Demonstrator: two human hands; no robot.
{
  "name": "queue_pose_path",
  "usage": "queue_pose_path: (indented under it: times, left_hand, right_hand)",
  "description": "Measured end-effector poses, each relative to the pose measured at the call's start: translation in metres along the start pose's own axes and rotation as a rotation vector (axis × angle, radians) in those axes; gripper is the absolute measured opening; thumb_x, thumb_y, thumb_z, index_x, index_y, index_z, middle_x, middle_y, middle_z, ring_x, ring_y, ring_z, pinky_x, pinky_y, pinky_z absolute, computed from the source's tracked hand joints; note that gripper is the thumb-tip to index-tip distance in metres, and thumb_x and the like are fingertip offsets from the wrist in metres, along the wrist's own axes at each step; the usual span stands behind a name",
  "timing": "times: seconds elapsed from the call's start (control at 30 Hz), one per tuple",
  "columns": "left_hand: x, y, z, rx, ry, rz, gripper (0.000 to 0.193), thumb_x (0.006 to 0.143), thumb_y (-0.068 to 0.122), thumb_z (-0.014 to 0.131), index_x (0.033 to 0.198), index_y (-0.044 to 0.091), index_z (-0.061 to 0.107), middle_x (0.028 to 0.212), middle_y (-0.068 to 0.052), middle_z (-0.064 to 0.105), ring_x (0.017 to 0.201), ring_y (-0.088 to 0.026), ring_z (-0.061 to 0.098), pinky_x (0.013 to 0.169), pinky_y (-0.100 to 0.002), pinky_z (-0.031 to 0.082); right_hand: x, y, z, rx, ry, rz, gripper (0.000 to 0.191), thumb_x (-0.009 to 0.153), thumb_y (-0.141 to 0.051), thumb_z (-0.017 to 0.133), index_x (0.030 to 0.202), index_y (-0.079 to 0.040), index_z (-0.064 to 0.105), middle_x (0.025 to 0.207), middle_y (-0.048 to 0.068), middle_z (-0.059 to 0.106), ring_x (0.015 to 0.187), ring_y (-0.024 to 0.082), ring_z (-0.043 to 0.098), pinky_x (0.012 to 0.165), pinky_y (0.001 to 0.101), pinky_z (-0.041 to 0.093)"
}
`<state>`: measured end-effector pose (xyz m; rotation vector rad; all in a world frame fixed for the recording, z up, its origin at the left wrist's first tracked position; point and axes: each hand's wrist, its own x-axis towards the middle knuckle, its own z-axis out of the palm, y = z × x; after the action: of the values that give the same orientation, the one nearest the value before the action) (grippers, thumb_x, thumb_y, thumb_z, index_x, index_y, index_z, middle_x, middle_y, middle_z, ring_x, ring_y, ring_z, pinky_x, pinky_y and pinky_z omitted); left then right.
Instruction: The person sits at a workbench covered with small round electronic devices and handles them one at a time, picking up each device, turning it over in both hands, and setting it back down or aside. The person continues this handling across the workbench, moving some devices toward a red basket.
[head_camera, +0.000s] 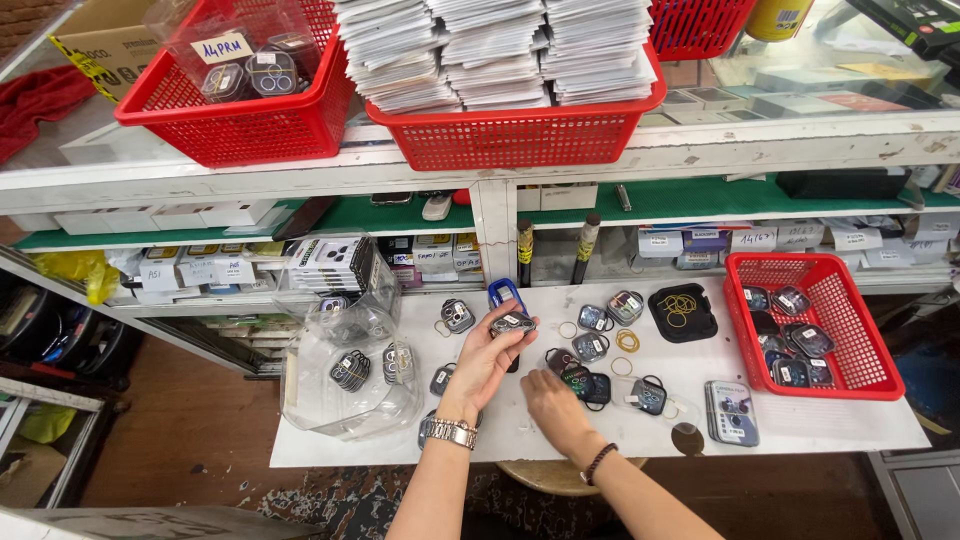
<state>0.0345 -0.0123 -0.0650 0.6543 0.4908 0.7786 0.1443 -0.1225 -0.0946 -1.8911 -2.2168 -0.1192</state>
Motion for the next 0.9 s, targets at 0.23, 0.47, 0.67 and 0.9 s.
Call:
queue_pose_path:
  times: [0.23,0.47,0.67,0.9]
  left_hand:
    - [-0.008,0.02,0.002,-0.015,-0.11,0.003,0.039,0.104,0.021,0.056,0.135,-0.002,0.053,0.13,-0.017,0.068,0.108,-0.025,0.073,0.087,-0.028,0.058]
    - [-0.003,0.005,-0.012,-0.051,-0.132,-0.036,0.054,0.11,0.049,0.047,0.135,0.004,0.064,0.11,-0.011,0.074,0.088,-0.015,0.071,0.068,-0.024,0.055]
    - [0.0,-0.004,0.001,-0.015,-0.08,-0.132,0.057,0.106,0.051,0.043,0.133,0.003,0.058,0.11,-0.013,0.074,0.097,-0.022,0.073,0.082,-0.035,0.06]
    - [-0.019,-0.003,0.009,-0.152,-0.242,-0.171,0.049,0.109,0.038,0.041,0.142,0.003,0.053,0.124,-0.014,0.069,0.11,-0.027,0.07,0.098,-0.039,0.054]
  right_hand:
    - [0.0,-0.016,0.012,0.198,-0.201,-0.018,0.018,0.083,-0.007,0.065,0.1,-0.001,0.068,0.104,0.015,0.068,0.102,0.03,0.066,0.087,0.0381,0.055]
    - [0.032,0.029,-0.073,1.028,0.319,0.43,0.039,0.09,-0.017,0.069,0.126,-0.005,0.063,0.121,0.009,0.074,0.102,0.029,0.068,0.081,0.0418,0.054]
    - [0.032,0.016,-0.148,0.592,0.207,0.005,0.066,0.079,-0.015,0.079,0.14,-0.006,0.057,0.137,0.01,0.059,0.125,0.03,0.051,0.103,0.0405,0.046]
    - [0.03,0.019,-0.151,0.616,0.134,0.086,0.063,0.077,-0.011,0.078,0.138,-0.011,0.06,0.124,0.009,0.057,0.115,0.028,0.052,0.088,0.0345,0.054]
